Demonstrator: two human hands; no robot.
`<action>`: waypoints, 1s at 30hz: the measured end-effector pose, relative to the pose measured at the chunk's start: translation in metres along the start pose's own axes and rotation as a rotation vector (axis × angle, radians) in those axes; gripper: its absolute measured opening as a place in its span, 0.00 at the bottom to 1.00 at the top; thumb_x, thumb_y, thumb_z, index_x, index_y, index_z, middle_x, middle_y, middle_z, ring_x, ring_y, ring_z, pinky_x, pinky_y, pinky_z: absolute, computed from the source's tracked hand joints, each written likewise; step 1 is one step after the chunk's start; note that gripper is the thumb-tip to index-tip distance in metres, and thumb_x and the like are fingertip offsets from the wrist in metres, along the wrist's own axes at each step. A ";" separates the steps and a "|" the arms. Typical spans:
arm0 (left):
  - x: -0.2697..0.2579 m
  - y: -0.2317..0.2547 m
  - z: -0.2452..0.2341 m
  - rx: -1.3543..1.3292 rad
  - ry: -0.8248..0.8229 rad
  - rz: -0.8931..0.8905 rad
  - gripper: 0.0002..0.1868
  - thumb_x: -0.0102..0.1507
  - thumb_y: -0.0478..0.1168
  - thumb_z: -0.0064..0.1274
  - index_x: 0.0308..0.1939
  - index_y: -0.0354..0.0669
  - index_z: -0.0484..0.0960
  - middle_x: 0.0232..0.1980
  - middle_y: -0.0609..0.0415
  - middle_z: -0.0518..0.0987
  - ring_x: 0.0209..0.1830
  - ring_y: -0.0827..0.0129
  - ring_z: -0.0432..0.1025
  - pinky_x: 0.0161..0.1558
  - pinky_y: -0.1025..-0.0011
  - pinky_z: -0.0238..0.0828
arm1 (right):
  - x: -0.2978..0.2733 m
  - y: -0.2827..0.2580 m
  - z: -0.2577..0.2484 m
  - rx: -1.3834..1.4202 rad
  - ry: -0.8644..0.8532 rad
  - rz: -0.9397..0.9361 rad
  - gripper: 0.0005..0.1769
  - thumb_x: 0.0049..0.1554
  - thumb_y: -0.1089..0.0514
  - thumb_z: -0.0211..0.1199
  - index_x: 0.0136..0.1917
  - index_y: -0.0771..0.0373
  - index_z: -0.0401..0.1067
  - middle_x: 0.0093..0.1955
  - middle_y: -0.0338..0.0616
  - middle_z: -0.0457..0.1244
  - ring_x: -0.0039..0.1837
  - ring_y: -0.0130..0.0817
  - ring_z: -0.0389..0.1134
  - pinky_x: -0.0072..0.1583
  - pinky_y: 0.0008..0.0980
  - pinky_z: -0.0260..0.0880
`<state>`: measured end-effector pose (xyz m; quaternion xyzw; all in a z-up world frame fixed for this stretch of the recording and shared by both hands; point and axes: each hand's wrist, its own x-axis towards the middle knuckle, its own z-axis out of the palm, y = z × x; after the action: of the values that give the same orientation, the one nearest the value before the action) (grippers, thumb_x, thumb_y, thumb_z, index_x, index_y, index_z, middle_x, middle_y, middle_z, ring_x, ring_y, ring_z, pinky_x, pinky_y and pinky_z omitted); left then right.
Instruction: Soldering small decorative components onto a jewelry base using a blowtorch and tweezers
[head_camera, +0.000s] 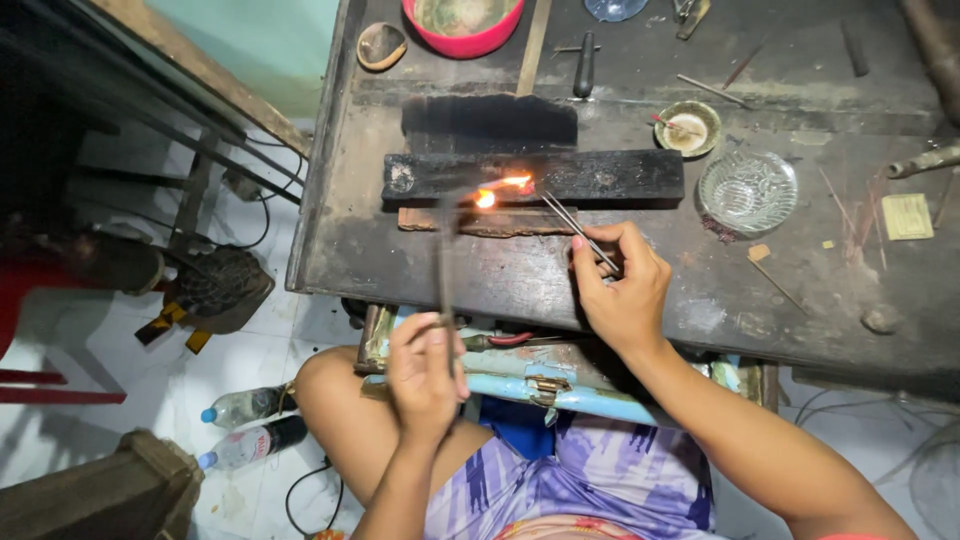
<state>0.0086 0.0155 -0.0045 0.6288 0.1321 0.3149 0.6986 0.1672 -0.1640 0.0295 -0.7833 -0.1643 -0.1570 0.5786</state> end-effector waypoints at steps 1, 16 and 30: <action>0.003 0.001 -0.008 0.065 0.088 0.039 0.11 0.72 0.33 0.40 0.58 0.34 0.68 0.25 0.42 0.77 0.04 0.71 0.66 0.04 0.78 0.62 | 0.000 0.000 0.000 0.000 0.003 0.005 0.04 0.58 0.67 0.70 0.47 0.69 0.76 0.38 0.59 0.69 0.35 0.45 0.73 0.35 0.33 0.74; 0.284 0.012 -0.164 0.566 0.123 0.094 0.13 0.74 0.34 0.48 0.63 0.39 0.73 0.35 0.46 0.80 0.10 0.71 0.64 0.08 0.75 0.58 | -0.004 -0.006 0.000 -0.028 -0.012 -0.090 0.04 0.59 0.64 0.69 0.47 0.62 0.75 0.43 0.47 0.71 0.36 0.37 0.70 0.40 0.30 0.71; 0.316 -0.112 -0.208 0.859 0.051 0.113 0.06 0.63 0.32 0.61 0.41 0.45 0.90 0.27 0.46 0.80 0.27 0.64 0.76 0.25 0.61 0.67 | -0.002 -0.003 0.003 0.043 0.025 -0.172 0.08 0.54 0.65 0.74 0.39 0.62 0.74 0.41 0.48 0.73 0.45 0.48 0.76 0.45 0.37 0.75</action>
<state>0.1610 0.3712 -0.0820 0.8607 0.2340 0.2845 0.3515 0.1638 -0.1599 0.0305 -0.7517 -0.2271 -0.2125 0.5816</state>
